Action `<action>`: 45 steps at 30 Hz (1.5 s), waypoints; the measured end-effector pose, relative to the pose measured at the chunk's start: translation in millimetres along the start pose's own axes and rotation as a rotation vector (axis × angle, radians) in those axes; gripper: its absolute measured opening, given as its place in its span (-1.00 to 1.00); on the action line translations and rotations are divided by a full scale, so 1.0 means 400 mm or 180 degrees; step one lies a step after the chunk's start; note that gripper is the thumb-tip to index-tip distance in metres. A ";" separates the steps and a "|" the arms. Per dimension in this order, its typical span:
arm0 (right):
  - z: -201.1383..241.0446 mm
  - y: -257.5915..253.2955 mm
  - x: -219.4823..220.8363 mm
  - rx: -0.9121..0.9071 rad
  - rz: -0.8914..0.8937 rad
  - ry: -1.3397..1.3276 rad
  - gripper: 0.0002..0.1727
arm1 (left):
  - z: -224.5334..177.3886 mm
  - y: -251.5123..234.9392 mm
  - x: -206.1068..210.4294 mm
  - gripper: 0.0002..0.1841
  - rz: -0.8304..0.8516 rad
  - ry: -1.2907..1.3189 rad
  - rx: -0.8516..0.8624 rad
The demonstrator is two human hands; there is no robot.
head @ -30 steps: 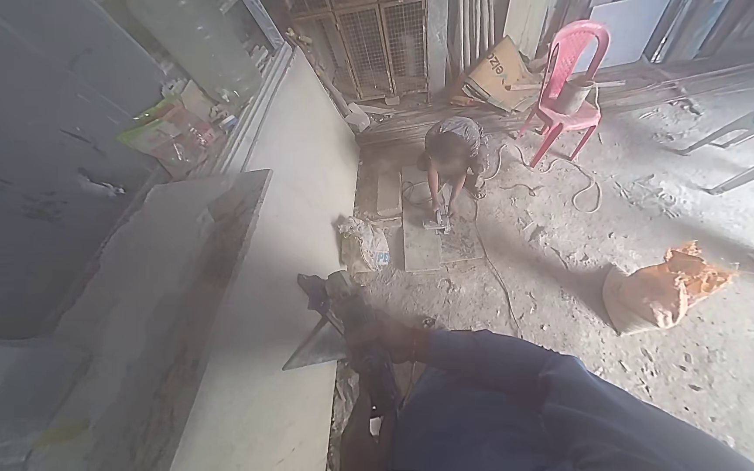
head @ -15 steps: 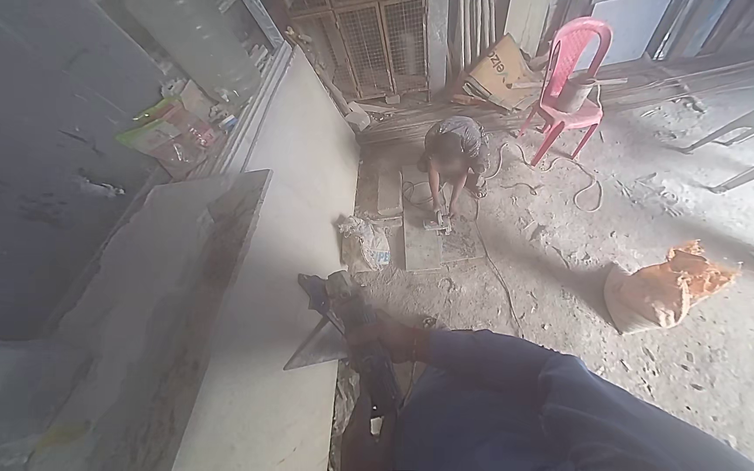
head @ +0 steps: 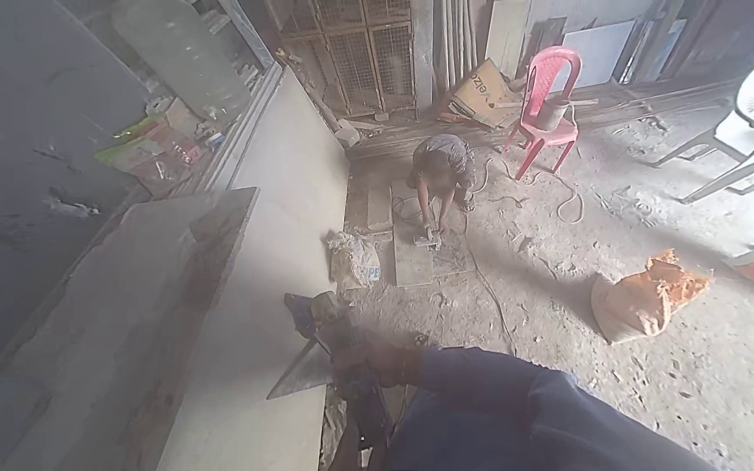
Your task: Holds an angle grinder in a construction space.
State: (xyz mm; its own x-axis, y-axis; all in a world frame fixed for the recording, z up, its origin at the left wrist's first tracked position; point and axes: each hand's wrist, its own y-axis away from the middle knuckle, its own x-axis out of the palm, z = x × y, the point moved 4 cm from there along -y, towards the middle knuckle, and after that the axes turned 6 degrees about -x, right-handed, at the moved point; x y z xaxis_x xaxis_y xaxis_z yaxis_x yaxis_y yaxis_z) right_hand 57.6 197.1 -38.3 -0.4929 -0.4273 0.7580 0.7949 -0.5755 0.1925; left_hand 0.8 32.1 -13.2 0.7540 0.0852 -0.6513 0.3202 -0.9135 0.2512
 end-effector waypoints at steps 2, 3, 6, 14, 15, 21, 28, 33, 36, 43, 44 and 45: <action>0.000 -0.002 0.001 0.0002 0.0011 -0.0009 -0.68 | -0.006 -0.003 -0.003 -0.33 0.0045 -0.0016 0.0065; 0.000 -0.002 0.001 0.0000 0.0005 -0.0011 -0.67 | -0.013 -0.003 -0.005 -0.34 -0.0002 -0.0020 0.0132; 0.005 0.003 0.005 -0.0020 0.0024 -0.0064 -0.68 | -0.235 -0.010 -0.066 -0.42 0.0558 -0.0342 -0.0422; 0.012 0.009 0.008 -0.0128 0.0037 -0.0122 -0.71 | -0.346 -0.013 -0.095 -0.44 0.0991 -0.0433 -0.0843; 0.011 0.008 0.007 -0.0131 0.0043 -0.0121 -0.72 | -0.359 -0.017 -0.093 -0.44 0.1029 -0.0480 -0.0828; 0.013 0.008 0.009 -0.0081 0.0004 -0.0035 -0.71 | -0.260 -0.026 -0.060 -0.47 0.0594 -0.0304 -0.0500; 0.008 0.001 0.007 -0.0108 0.0004 -0.0005 -0.73 | -0.052 -0.041 -0.008 -0.44 0.0243 -0.0106 0.0065; 0.007 -0.003 0.010 -0.0116 -0.0013 0.0035 -0.70 | -0.027 -0.007 -0.016 -0.44 0.0018 -0.0140 -0.0016; 0.006 -0.004 0.009 -0.0036 -0.0037 -0.0013 -0.67 | -0.037 -0.005 -0.027 -0.34 0.0099 -0.0125 -0.0004; 0.004 -0.009 0.004 -0.0038 -0.0044 -0.0020 -0.67 | -0.014 -0.008 -0.021 -0.28 -0.0001 -0.0200 0.0084; 0.003 -0.011 0.004 -0.0043 -0.0036 -0.0024 -0.68 | -0.005 -0.010 -0.018 -0.30 -0.0020 -0.0225 0.0134; 0.002 -0.012 0.003 -0.0044 -0.0025 -0.0034 -0.67 | 0.004 -0.012 -0.015 -0.31 -0.0043 -0.0211 0.0193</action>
State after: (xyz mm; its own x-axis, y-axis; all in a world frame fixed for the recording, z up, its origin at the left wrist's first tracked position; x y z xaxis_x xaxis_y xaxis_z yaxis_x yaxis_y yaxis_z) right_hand 53.4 199.9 -37.7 -0.4951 -0.4153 0.7631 0.7860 -0.5883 0.1897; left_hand -6.2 35.4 -11.5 0.7095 0.0731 -0.7009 0.2933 -0.9350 0.1994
